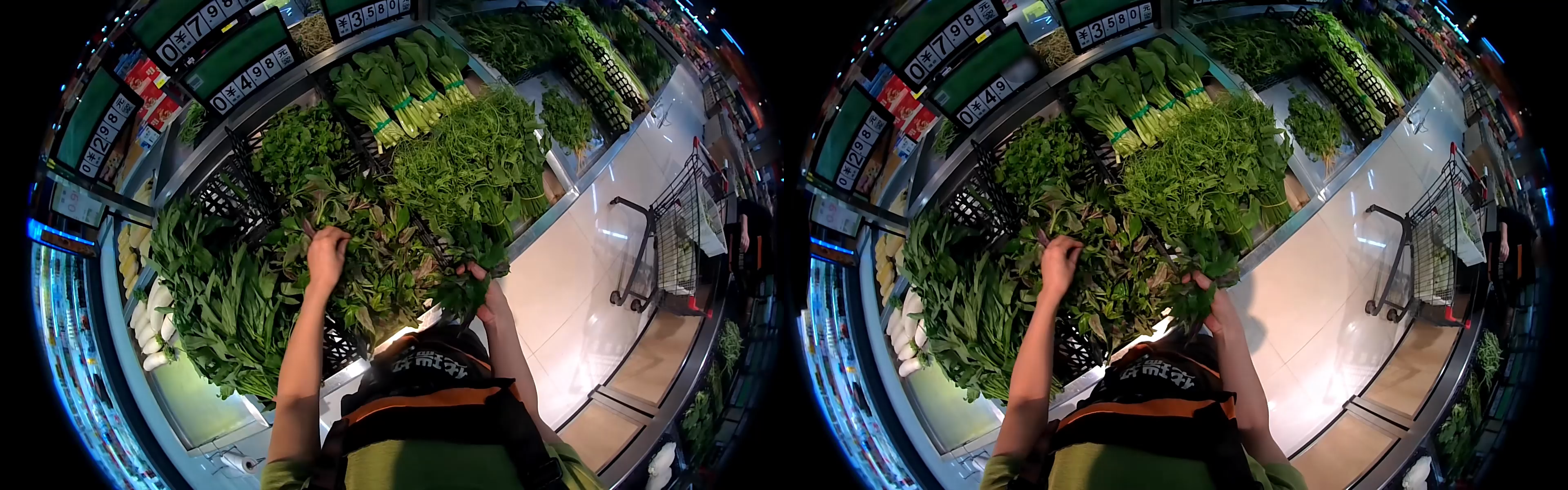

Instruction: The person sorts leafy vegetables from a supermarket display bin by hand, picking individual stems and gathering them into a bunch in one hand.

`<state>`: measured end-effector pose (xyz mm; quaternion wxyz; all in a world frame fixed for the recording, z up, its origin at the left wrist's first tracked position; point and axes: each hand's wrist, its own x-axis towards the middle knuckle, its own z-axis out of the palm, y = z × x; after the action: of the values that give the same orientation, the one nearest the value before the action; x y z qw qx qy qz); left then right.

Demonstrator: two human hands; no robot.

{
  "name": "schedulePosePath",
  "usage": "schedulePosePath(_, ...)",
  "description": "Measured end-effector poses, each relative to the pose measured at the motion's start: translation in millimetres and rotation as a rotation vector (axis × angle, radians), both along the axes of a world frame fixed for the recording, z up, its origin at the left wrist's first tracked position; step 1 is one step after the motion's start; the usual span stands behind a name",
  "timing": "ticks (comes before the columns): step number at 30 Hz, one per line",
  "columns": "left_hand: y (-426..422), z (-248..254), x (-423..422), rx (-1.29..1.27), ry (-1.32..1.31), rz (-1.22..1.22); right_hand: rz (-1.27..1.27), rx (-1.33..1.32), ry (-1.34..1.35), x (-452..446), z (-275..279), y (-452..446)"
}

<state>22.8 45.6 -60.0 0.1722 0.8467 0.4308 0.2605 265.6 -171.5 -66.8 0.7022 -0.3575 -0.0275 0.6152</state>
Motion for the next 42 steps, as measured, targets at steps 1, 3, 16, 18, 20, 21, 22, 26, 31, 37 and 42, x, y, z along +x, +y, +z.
schedulePosePath(1,6,1,-7,0.011,0.003,0.018,0.012,-0.022,-0.018,0,-4,3)
schedulePosePath(3,9,2,-14,-0.025,0.000,0.026,0.020,-0.062,-0.059,-2,-4,7)
schedulePosePath(16,-64,15,33,0.342,0.169,-0.154,-0.136,-0.126,-0.081,22,1,2)
schedulePosePath(18,-102,0,52,0.264,0.421,-0.318,-0.154,-0.111,-0.077,26,3,0)
schedulePosePath(20,-123,-26,65,0.006,0.495,-0.337,-0.165,-0.105,-0.079,26,3,-1)
schedulePosePath(21,-127,-31,72,-0.021,0.579,-0.276,-0.171,-0.100,-0.081,26,2,-1)
schedulePosePath(22,-128,-50,77,0.044,0.686,-0.202,-0.158,-0.095,-0.069,25,0,-1)
schedulePosePath(26,-113,-106,88,0.047,0.722,-0.153,-0.143,-0.108,-0.090,19,2,-6)
schedulePosePath(31,-72,-53,66,-0.260,0.226,-0.097,-0.145,-0.115,-0.105,19,-7,-8)
schedulePosePath(37,-2,48,16,-1.033,-0.502,0.104,-0.151,-0.153,-0.069,18,1,-2)
schedulePosePath(42,12,33,-13,-1.276,-0.896,0.264,-0.092,-0.100,-0.074,14,-8,9)
